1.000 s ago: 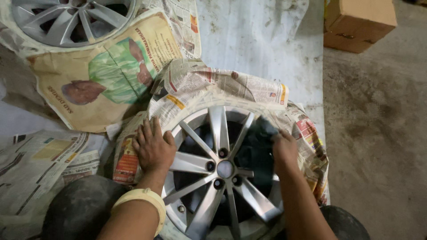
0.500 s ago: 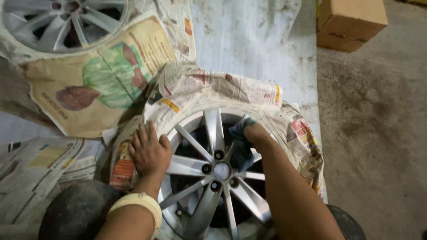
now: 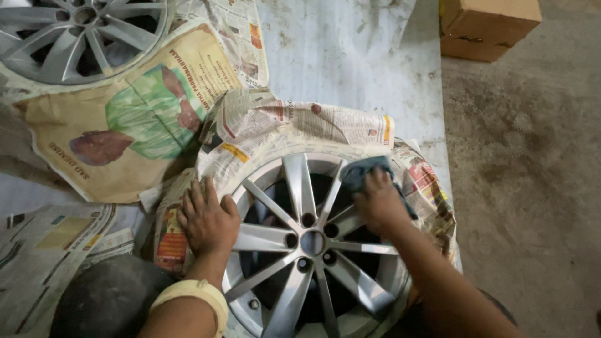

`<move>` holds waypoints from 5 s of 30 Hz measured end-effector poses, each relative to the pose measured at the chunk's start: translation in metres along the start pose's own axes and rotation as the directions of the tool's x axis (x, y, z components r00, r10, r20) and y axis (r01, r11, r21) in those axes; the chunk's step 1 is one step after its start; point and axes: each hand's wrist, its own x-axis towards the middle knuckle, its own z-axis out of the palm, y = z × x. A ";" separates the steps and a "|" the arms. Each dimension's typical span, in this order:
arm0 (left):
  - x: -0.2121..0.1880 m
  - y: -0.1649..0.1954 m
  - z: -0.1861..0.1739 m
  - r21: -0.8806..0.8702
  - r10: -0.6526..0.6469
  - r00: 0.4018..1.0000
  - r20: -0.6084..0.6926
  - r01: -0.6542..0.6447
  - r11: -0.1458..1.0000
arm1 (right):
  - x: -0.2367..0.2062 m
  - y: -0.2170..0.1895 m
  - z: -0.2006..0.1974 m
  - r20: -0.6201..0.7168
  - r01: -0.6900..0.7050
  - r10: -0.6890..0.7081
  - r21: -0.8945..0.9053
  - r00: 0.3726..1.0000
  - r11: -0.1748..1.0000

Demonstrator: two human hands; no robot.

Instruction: The person wipes a silver alloy wheel with a blue cloth, moving around the spokes and center hub. The wheel rests on newspaper on the floor, and the person uses both hands to stabilize and wipe the surface.

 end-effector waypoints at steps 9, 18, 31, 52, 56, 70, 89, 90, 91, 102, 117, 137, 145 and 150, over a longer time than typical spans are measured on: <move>0.005 -0.002 0.007 0.016 0.015 0.999 -0.036 -0.014 1.000 | 0.052 -0.019 0.025 0.040 -0.127 0.140 -0.231 0.989 0.965; 0.009 -0.005 0.006 0.017 -0.011 0.999 -0.035 0.011 1.000 | 0.056 -0.001 0.024 -0.115 0.006 -0.008 -0.022 0.993 1.000; 0.005 -0.005 0.004 0.000 0.000 1.000 -0.021 0.000 1.000 | 0.028 -0.021 0.015 -0.140 0.005 -0.034 -0.204 0.990 0.979; 0.005 -0.015 -0.002 -0.004 -0.006 1.000 -0.001 0.006 1.000 | -0.008 0.004 -0.028 0.226 -0.486 0.485 -0.055 0.845 0.872; 0.008 -0.018 -0.005 -0.005 -0.006 1.000 0.017 0.007 1.000 | -0.003 -0.033 -0.014 0.045 -0.187 0.184 0.059 0.982 0.981; 0.008 -0.016 -0.006 -0.028 -0.045 0.996 0.071 0.047 0.998 | 0.046 -0.093 -0.017 0.713 0.217 0.185 -0.432 0.676 0.875; 0.004 -0.013 -0.004 0.004 -0.008 1.000 -0.023 0.008 1.000 | 0.020 -0.024 0.031 0.097 -0.153 0.154 -0.014 0.983 0.988; 0.004 -0.012 -0.004 0.000 -0.015 1.000 -0.015 0.015 1.000 | 0.018 -0.024 0.017 0.168 -0.245 0.244 -0.018 0.955 0.969; 0.005 -0.013 -0.005 -0.003 -0.019 1.000 -0.009 0.019 1.000 | 0.011 -0.021 0.000 0.234 -0.335 0.332 -0.027 0.914 0.942; -0.014 -0.015 -0.012 -0.035 0.010 0.999 -0.038 -0.011 0.999 | -0.107 -0.067 -0.028 0.356 -0.363 0.261 0.261 0.897 0.894; -0.088 0.037 0.018 0.042 0.356 0.930 -0.088 -0.353 0.935 | -0.241 0.062 -0.032 0.188 -0.274 0.585 0.960 0.789 0.061; -0.373 0.187 -0.069 -0.248 0.381 0.845 0.375 -0.304 0.920 | -0.262 0.079 -0.079 0.111 -0.090 0.783 0.993 0.612 -0.071; -0.395 0.147 -0.106 -0.354 0.196 0.926 0.324 -0.073 0.932 | -0.292 0.059 -0.082 0.107 -0.223 0.638 0.969 0.763 0.104; -0.335 0.096 -0.115 -0.215 0.025 0.954 0.300 0.042 0.976 | -0.336 0.047 -0.077 0.343 -0.536 0.514 0.791 0.786 0.293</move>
